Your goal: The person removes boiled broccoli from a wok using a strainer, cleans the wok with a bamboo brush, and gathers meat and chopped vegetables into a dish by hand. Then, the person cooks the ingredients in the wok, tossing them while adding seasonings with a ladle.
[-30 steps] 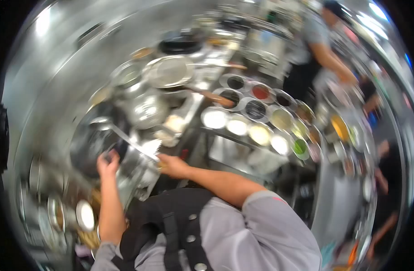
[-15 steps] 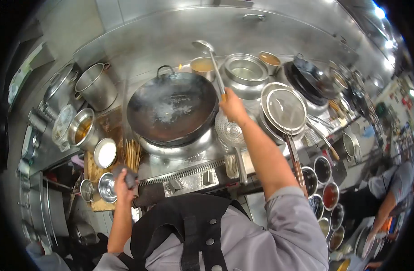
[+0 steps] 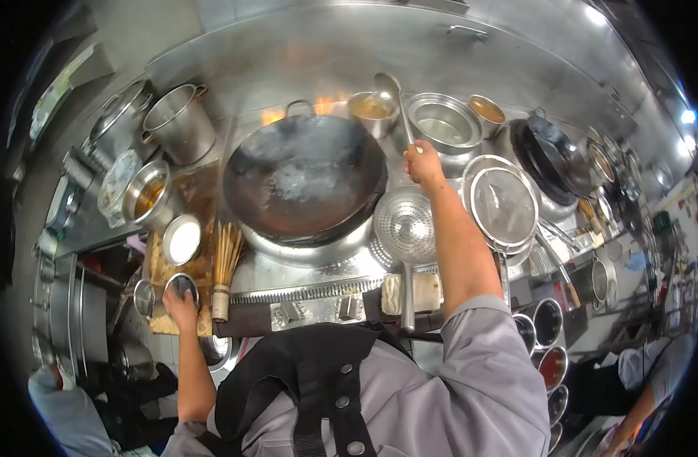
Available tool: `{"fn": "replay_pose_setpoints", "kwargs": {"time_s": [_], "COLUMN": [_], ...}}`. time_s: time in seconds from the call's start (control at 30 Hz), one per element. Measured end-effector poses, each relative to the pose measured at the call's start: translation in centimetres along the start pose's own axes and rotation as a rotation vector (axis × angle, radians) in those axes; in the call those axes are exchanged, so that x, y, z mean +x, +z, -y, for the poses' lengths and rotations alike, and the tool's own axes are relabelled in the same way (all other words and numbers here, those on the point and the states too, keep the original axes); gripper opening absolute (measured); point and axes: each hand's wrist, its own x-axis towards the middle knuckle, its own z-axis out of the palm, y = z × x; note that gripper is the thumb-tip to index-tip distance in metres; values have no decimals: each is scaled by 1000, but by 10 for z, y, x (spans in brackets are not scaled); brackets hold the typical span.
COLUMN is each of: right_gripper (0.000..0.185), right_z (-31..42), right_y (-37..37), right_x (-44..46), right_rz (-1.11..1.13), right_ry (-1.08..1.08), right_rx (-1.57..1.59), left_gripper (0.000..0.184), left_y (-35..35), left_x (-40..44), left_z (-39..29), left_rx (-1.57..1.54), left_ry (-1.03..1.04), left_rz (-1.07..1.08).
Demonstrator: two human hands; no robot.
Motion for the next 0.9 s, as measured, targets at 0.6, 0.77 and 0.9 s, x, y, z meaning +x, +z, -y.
{"fn": "replay_pose_setpoints", "kwargs": {"time_s": [0.6, 0.77, 0.9], "right_gripper": [9, 14, 15], "right_z": [55, 85, 98], "right_y": [-117, -84, -55], "right_x": [-79, -184, -263], "right_rz": [410, 684, 712], "right_ry": [288, 288, 336], "right_rx": [1339, 1547, 1565], "left_gripper": [58, 82, 72], "left_y": [-32, -66, -67], "left_x": [-61, -41, -28], "left_z": [-120, -178, -227], "left_rx": [-1563, -1381, -1147], "left_ry": [-624, -124, 106], "left_rz": [648, 718, 717]}}
